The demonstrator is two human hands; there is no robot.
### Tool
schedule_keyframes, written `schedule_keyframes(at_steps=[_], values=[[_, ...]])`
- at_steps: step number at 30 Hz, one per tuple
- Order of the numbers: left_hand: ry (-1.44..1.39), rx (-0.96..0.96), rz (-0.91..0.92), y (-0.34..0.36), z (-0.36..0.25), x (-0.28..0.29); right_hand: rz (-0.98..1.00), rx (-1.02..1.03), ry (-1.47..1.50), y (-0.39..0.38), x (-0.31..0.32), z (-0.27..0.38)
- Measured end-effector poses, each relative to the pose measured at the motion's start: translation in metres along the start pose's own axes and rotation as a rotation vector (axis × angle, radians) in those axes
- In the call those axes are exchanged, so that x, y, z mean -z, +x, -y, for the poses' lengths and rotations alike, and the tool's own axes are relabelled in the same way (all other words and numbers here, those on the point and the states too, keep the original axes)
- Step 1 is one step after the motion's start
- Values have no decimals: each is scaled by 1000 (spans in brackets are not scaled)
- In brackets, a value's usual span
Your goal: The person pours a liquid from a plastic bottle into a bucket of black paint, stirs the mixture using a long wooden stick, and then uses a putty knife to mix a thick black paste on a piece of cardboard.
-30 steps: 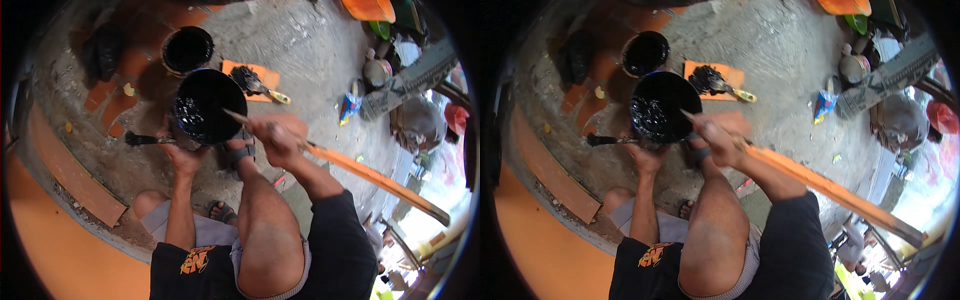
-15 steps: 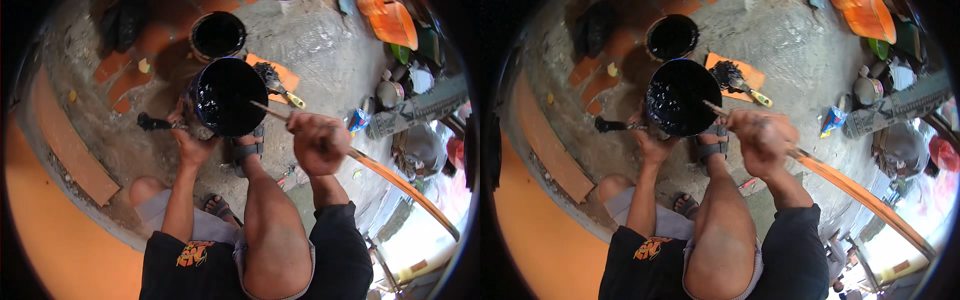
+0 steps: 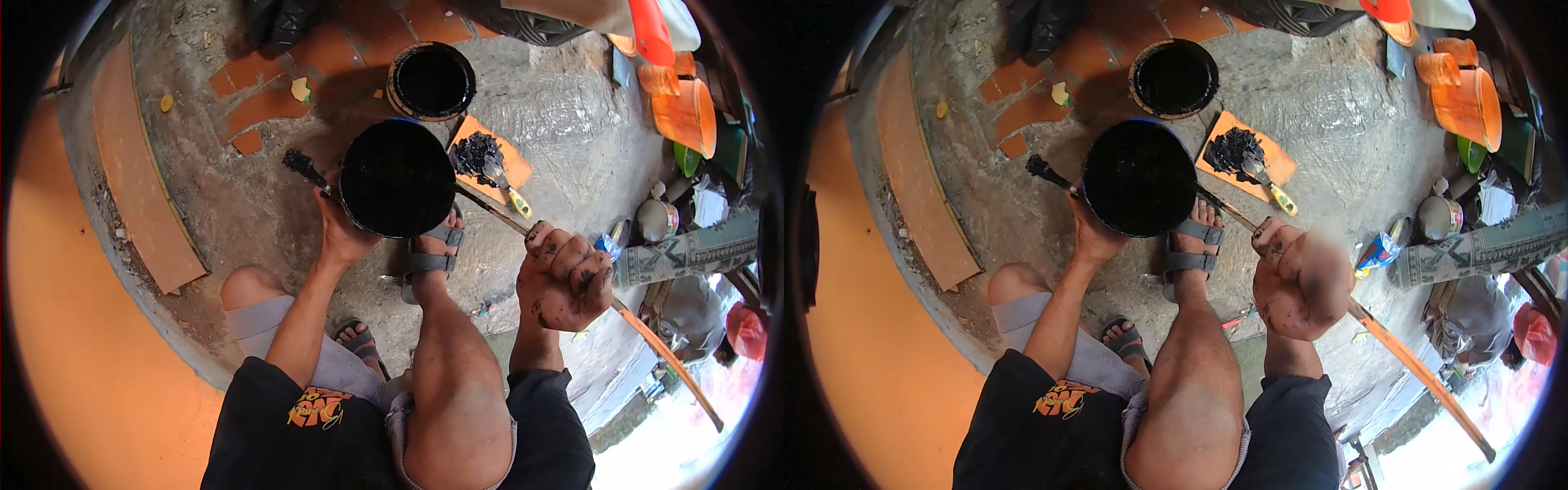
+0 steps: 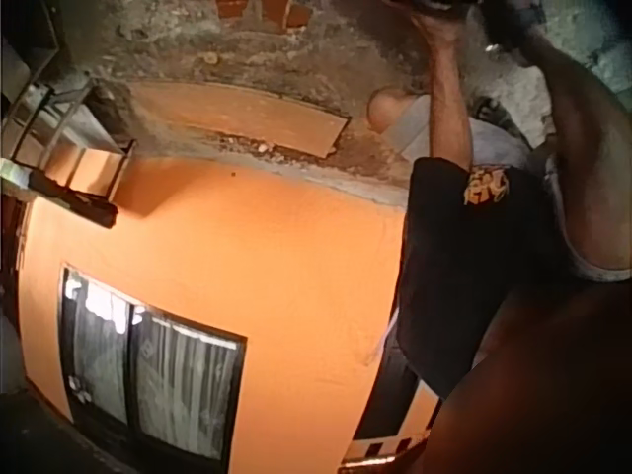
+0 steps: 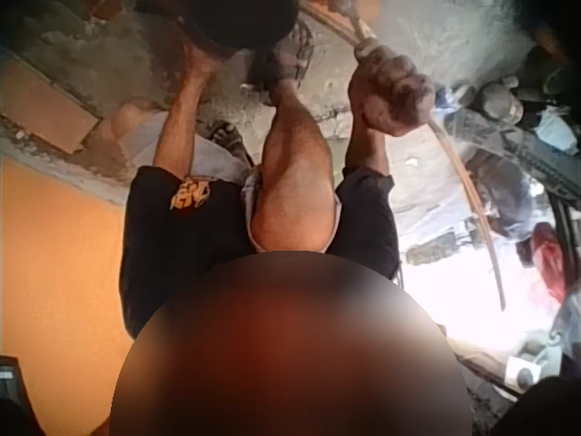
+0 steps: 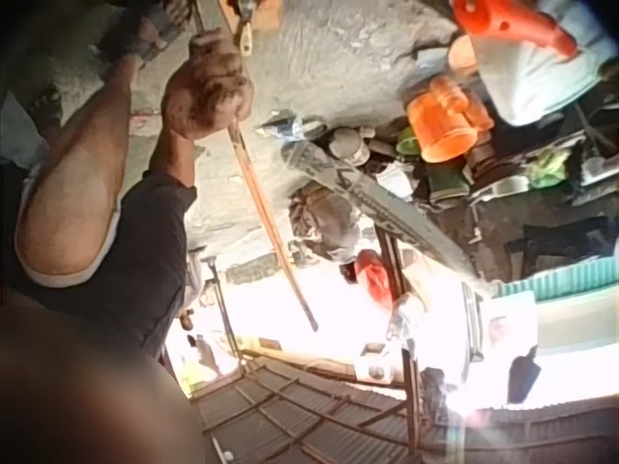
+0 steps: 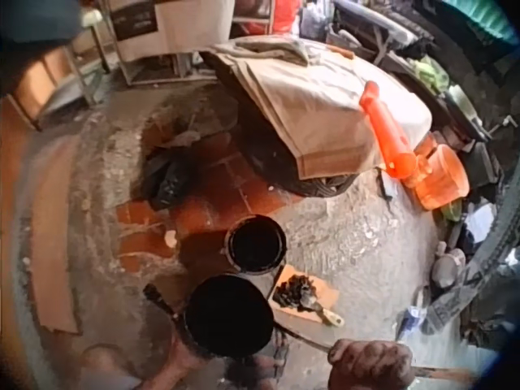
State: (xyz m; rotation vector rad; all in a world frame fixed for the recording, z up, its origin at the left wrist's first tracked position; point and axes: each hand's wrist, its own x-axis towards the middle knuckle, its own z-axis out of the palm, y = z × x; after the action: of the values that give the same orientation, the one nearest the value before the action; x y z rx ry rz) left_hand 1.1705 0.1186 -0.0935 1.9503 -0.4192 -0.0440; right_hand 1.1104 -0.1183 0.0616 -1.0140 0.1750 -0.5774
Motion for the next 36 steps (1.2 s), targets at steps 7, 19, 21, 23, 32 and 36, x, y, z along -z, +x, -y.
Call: schedule_keyframes(at_steps=[7, 19, 21, 23, 32, 36], values=[[-185, 71, -26, 10, -13, -4, 62, -73, -76, 9, -16, 1], [-142, 134, -2, -7, 8, -6, 296, -251, -215, 35, -52, -3], [-153, 174, 2, -12, 9, -5, 231, -213, -298, 37, -62, -6], [-94, 246, 78, -13, 1, 0, 203, -221, -326, 37, -64, -11], [23, 212, 42, -21, 7, 8, 2, -127, -56, 54, -48, -9], [-44, 326, 107, -29, 4, 16, 26, -92, -54, 63, -44, 3]])
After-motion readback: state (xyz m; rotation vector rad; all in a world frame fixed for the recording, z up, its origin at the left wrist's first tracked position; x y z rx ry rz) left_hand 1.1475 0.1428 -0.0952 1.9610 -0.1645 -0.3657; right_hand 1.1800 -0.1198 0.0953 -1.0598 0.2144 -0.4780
